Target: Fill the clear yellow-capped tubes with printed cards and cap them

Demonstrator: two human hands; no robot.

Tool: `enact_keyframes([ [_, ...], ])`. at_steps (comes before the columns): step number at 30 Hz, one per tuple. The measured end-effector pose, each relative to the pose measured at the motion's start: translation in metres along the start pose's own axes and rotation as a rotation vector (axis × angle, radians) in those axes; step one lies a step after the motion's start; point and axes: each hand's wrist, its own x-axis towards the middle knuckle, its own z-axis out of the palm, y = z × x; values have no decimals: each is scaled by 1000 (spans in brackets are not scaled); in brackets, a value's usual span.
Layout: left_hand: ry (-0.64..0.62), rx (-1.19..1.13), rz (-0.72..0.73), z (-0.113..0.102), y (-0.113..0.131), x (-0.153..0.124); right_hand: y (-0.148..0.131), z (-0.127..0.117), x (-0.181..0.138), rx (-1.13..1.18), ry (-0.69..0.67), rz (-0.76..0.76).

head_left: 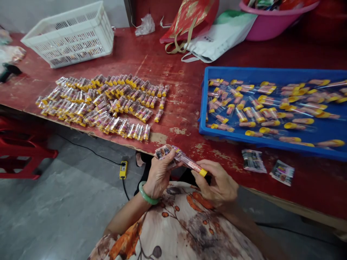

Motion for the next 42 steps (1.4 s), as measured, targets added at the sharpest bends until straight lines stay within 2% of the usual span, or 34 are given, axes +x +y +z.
enact_keyframes([
  [2,6,4,27,1,0,0,0,1,-2,-71,-16,-51],
  [5,25,18,75,2,-1,-1,0,1,-7,-224,-52,-220],
  [7,26,37,102,3,-3,-1,-1,1,-8,-256,-54,-256],
  [12,25,71,91,2,-7,0,-2,7,-8,-83,73,-32],
  [14,16,70,84,0,-7,1,0,9,-10,-80,72,-41],
  [18,-12,53,97,-3,-5,2,4,12,-17,-61,-14,-129],
  [20,-19,47,94,-4,-4,2,6,13,-18,33,2,-79],
  [23,-7,23,71,-5,-2,2,8,16,-18,187,42,82],
  [25,-5,5,52,-5,-2,2,7,16,-17,206,49,129],
  [33,13,-2,99,-2,-3,2,-1,8,-13,-45,13,-56],
  [38,-10,59,153,-2,-5,2,-3,9,-12,-11,45,-55],
  [42,-21,80,139,-5,-6,2,-2,13,-11,155,111,65],
])
